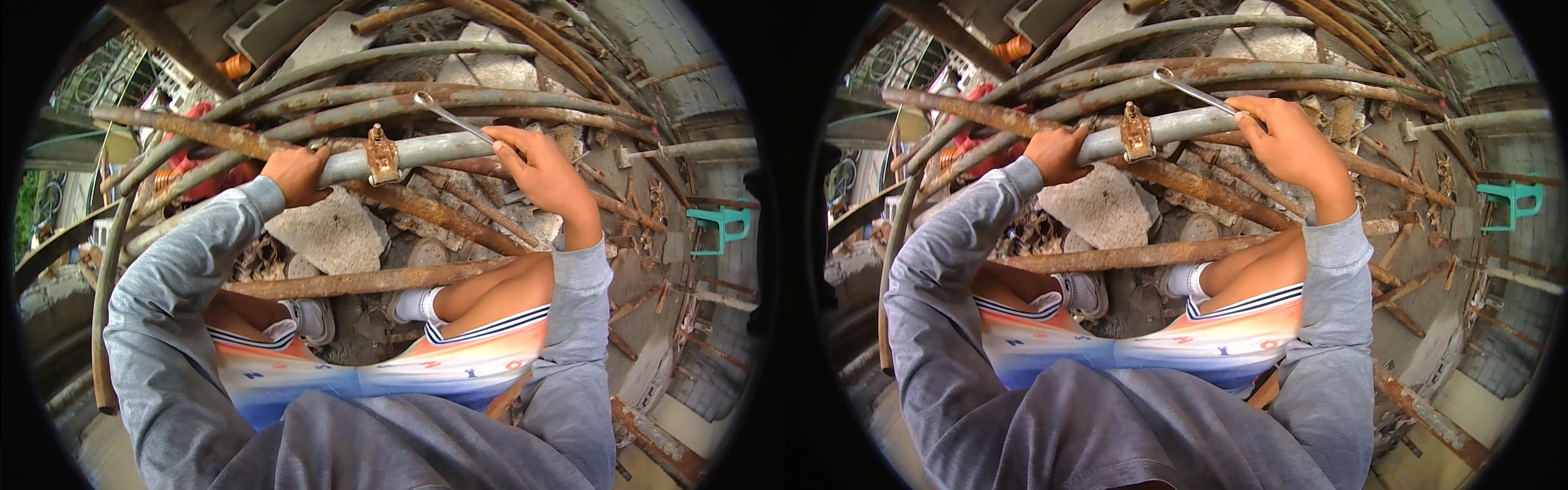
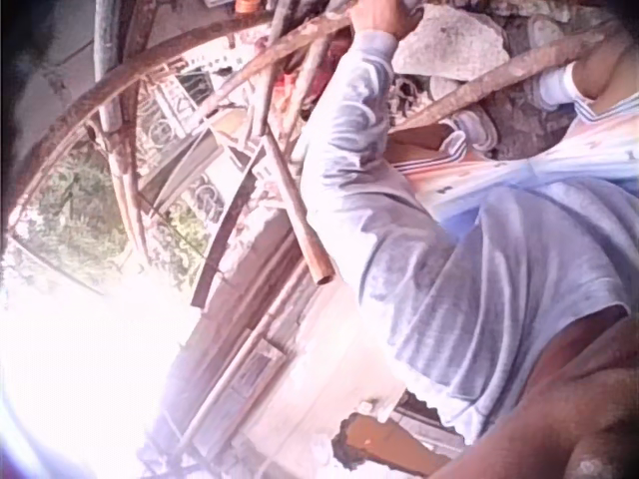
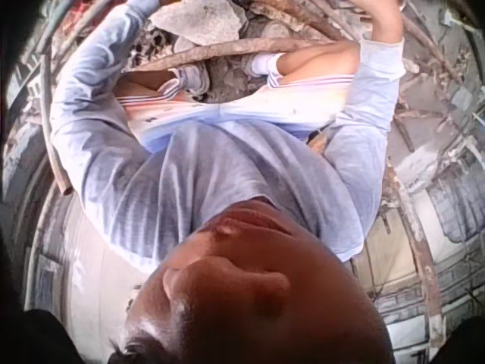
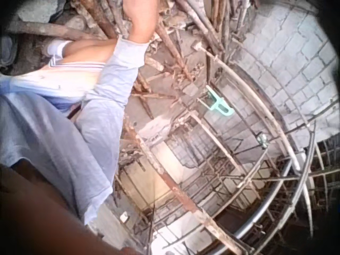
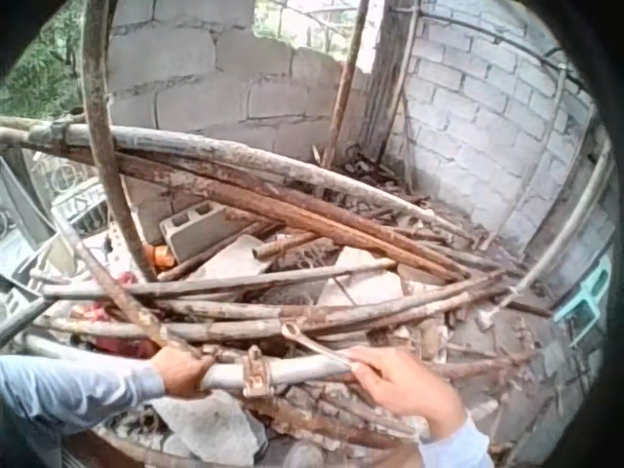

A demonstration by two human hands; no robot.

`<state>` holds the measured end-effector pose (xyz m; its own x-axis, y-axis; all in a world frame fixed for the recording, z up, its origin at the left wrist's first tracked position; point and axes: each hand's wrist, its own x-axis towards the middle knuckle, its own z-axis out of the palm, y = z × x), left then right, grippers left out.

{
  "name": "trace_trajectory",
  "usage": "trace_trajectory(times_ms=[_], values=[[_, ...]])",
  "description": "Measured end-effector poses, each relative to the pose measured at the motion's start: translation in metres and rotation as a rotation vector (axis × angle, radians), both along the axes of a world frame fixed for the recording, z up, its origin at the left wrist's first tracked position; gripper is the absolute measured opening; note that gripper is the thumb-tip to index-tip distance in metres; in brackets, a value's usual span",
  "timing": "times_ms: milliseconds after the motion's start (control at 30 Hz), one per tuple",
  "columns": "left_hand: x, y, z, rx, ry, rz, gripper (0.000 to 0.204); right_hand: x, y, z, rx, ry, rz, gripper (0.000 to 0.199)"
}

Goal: The person uses a wrench to loosen and remove couplers from metal scaffolding poles. They then detach the poles and drop them onto a pile of debris on the ground.

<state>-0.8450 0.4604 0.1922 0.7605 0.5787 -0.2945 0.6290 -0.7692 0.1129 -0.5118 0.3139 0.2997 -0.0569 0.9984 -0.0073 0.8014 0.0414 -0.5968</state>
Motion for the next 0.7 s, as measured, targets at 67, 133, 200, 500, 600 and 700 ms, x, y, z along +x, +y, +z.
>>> trace_trajectory(times_ms=[67, 133, 200, 500, 600, 700], values=[[-0.021, 0.000, -0.010, 0.037, 0.009, -0.032, 0.047, -0.011, 0.004, -0.009, -0.057, -0.010, 0.075, 0.030], [-0.035, -0.001, -0.025, 0.011, 0.049, 0.059, 0.051, -0.029, 0.012, -0.013, -0.171, 0.019, 0.097, 0.032], [-0.041, -0.008, -0.040, -0.017, 0.040, 0.124, 0.049, -0.045, 0.013, -0.027, -0.109, -0.011, 0.170, 0.035], [-0.036, -0.021, -0.093, -0.086, -0.183, 0.537, 0.048, -0.094, -0.002, -0.088, 0.066, -0.054, 0.205, 0.040], [-0.032, -0.017, -0.092, -0.086, -0.143, 0.587, 0.046, -0.092, -0.011, -0.090, 0.040, -0.123, 0.130, 0.040], [-0.037, -0.015, -0.090, -0.069, -0.179, 0.622, 0.043, -0.099, -0.007, -0.092, 0.162, -0.071, 0.110, 0.037]])
